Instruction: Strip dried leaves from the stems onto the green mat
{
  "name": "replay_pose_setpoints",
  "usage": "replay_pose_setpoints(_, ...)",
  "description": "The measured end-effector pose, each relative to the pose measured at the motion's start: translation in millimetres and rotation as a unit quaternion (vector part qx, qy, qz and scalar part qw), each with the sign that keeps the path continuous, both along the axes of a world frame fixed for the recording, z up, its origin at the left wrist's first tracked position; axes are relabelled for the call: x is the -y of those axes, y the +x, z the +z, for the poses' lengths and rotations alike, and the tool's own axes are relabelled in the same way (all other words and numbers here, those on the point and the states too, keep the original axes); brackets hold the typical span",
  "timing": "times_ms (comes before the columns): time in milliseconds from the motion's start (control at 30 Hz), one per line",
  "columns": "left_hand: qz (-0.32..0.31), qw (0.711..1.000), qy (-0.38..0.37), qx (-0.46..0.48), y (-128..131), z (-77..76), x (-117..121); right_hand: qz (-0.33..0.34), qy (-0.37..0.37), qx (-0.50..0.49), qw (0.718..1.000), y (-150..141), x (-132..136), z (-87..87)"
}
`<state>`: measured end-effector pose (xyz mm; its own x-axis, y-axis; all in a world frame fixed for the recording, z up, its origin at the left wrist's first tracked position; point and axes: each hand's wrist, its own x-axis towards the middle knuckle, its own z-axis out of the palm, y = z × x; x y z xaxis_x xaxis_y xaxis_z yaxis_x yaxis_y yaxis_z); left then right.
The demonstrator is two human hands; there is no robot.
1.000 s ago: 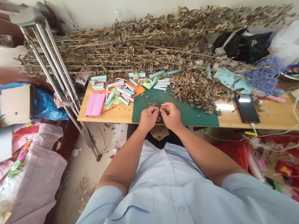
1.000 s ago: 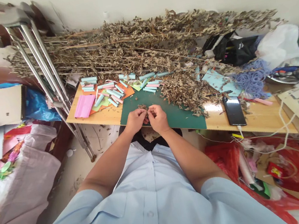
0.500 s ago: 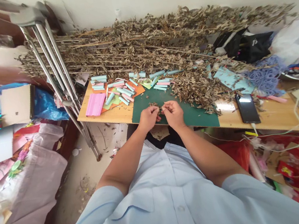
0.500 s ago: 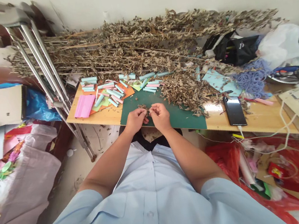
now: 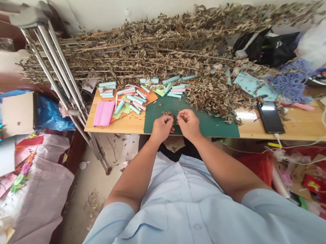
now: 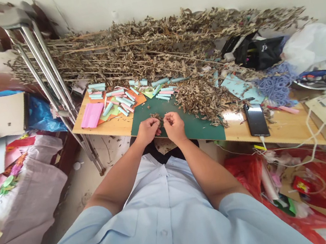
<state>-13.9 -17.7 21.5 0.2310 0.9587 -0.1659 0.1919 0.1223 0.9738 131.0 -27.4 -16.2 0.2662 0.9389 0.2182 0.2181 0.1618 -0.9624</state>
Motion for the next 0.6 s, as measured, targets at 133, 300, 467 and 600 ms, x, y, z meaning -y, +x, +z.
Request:
replay_pose_setpoints(133, -0.007, 1.000, -0.003, 0.001, -0.6, -1.2, -1.2, -0.019, -0.012, -0.046, 0.999, 0.6, -2.9, 3.7)
replay_pose_setpoints(300, -0.002, 1.000, -0.006, 0.008, 0.2, -2.8, -2.0, -0.003, 0.006, -0.025, 1.000, 0.4, -0.8, 4.8)
replay_pose_setpoints(467, 0.005, 1.000, -0.009, 0.016, 0.1, -3.2, -2.4, 0.033, 0.024, 0.008, 0.999, -0.9, 3.6, 2.6)
replay_pose_setpoints(600, -0.007, 1.000, -0.003, 0.002, -0.8, -1.8, -2.6, 0.023, 0.042, 0.061, 0.997, -0.9, 5.7, 0.9)
